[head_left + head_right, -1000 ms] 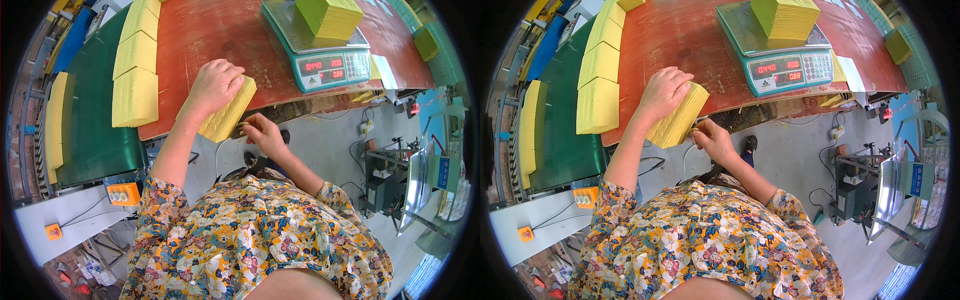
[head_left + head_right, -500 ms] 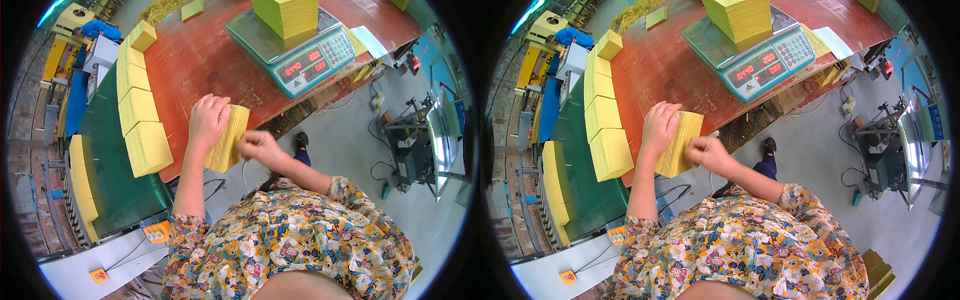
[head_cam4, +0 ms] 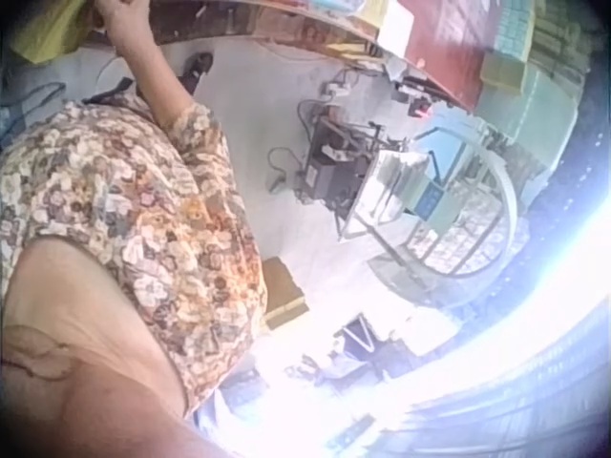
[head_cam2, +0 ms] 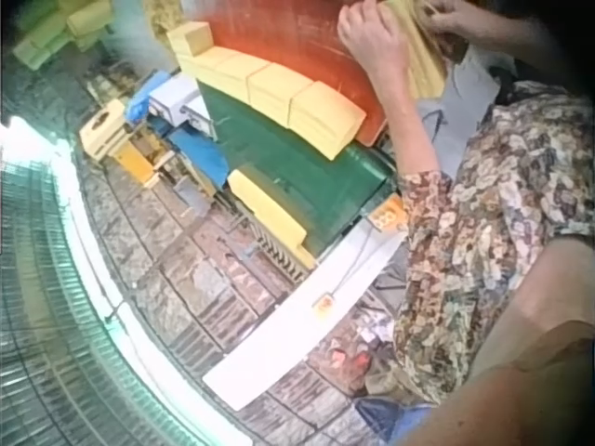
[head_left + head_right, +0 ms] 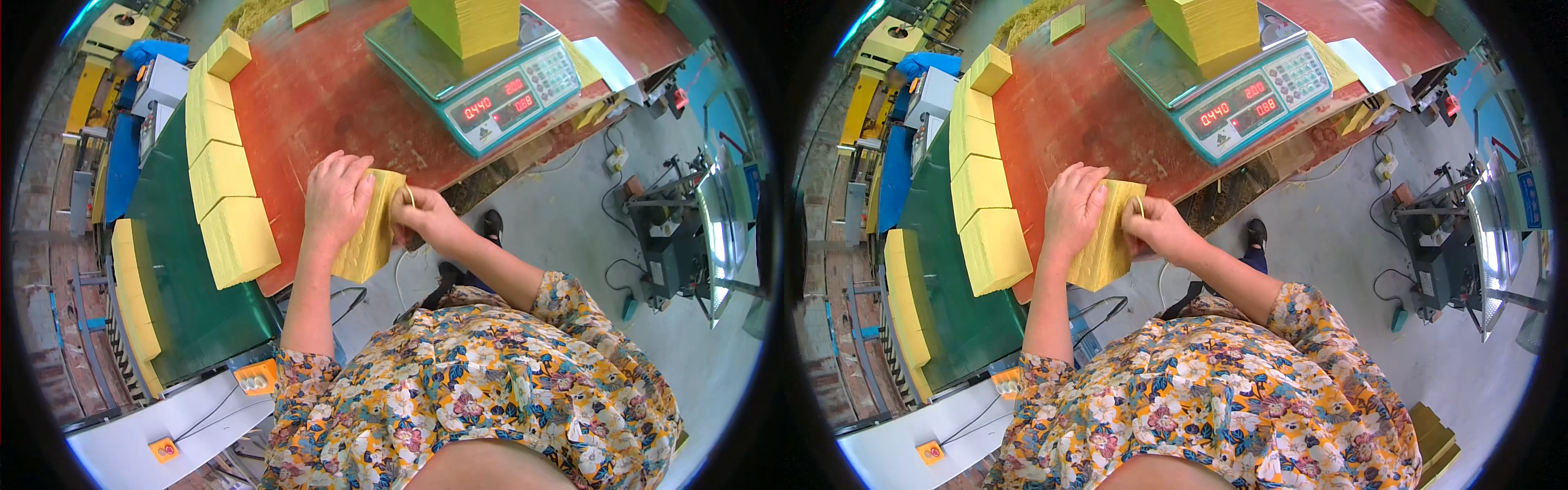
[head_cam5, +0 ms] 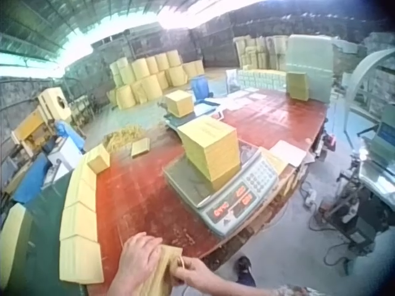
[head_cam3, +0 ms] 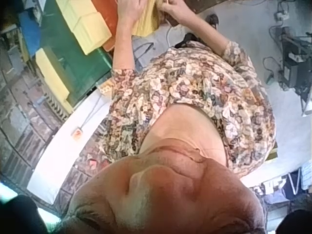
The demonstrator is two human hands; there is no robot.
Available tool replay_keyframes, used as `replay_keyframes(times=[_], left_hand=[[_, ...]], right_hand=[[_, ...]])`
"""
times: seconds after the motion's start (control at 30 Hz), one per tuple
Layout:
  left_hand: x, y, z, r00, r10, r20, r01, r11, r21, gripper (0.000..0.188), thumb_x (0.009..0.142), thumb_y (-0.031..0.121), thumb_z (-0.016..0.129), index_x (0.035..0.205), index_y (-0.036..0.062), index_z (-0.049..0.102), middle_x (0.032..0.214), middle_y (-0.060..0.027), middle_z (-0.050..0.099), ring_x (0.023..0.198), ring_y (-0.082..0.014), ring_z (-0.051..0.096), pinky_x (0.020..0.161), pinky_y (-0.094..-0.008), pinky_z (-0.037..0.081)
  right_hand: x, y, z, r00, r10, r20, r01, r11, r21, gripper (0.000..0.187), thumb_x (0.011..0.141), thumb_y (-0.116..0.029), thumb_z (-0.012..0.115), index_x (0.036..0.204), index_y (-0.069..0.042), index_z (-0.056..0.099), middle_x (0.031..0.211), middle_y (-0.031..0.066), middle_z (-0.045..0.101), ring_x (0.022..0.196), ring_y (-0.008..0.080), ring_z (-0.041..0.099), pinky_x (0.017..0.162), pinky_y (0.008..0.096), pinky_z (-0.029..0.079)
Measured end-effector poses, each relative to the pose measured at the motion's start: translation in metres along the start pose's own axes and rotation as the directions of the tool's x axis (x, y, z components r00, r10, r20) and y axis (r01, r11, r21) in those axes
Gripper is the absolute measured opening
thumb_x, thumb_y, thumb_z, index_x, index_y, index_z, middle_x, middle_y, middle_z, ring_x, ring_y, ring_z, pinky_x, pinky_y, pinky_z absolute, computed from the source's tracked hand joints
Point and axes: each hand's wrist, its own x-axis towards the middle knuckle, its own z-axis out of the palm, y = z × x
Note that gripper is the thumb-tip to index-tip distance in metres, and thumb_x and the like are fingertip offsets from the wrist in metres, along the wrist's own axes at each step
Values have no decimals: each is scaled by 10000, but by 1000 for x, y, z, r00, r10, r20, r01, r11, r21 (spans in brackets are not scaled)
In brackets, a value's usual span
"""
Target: Weighing stacks of yellow paper on digital scales and moving them to a conveyor belt.
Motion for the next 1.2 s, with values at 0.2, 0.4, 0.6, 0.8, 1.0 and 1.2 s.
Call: replay_keyframes(times=[0.2,0.4,0.6,0.8,1.0,1.2], left_hand=[[1,3,-4,999,-23,28,24,999,-27,322,981,263,509,1198,70,647,1197,-117,637,1229,-362,514,1053,-469,389],[0,16,-20,994,-35,-107,44,995,86,448,960,209,540,1387,75,528,1395,-165,523,1334,-352,445,1121,-459,335],[-42,44,-53,893,-313,-325,307,949,-71,532,913,143,588,1394,-50,463,1432,-244,464,1340,-404,425,1122,-489,329],[-89,28,-30,893,-439,-99,434,898,-71,616,854,182,633,1410,-10,449,1457,-224,454,1325,-408,436,1122,-501,327],[-51,-35,-59,998,-55,34,56,998,-29,653,794,154,637,1414,35,469,1492,-173,434,1392,-379,373,1165,-472,285],[-80,-19,-67,948,-275,-160,267,961,-69,664,847,184,634,1453,21,419,1530,-190,376,1436,-362,320,1189,-443,253]], right_hand=[[-44,34,-42,790,537,295,72,397,-915,140,838,-138,584,840,-7,635,796,131,676,757,251,671,688,408,525],[-21,39,-36,999,-42,24,42,498,-866,330,830,-143,603,1122,0,654,1089,218,682,1031,367,657,884,437,525],[-5,58,-39,964,254,83,-266,943,202,396,876,-132,566,1239,18,616,1174,114,678,1055,220,653,915,339,496],[-11,64,-18,919,349,183,-393,841,373,370,894,-66,528,1259,-5,520,1261,122,619,1179,249,605,1006,409,459],[-4,81,15,902,302,307,-418,787,454,527,933,-56,530,1446,-72,408,1491,72,443,1369,234,432,1069,408,405],[-13,30,19,785,418,456,-344,908,-241,461,956,-140,564,1391,-12,486,1303,105,604,1151,212,596,967,380,486]])
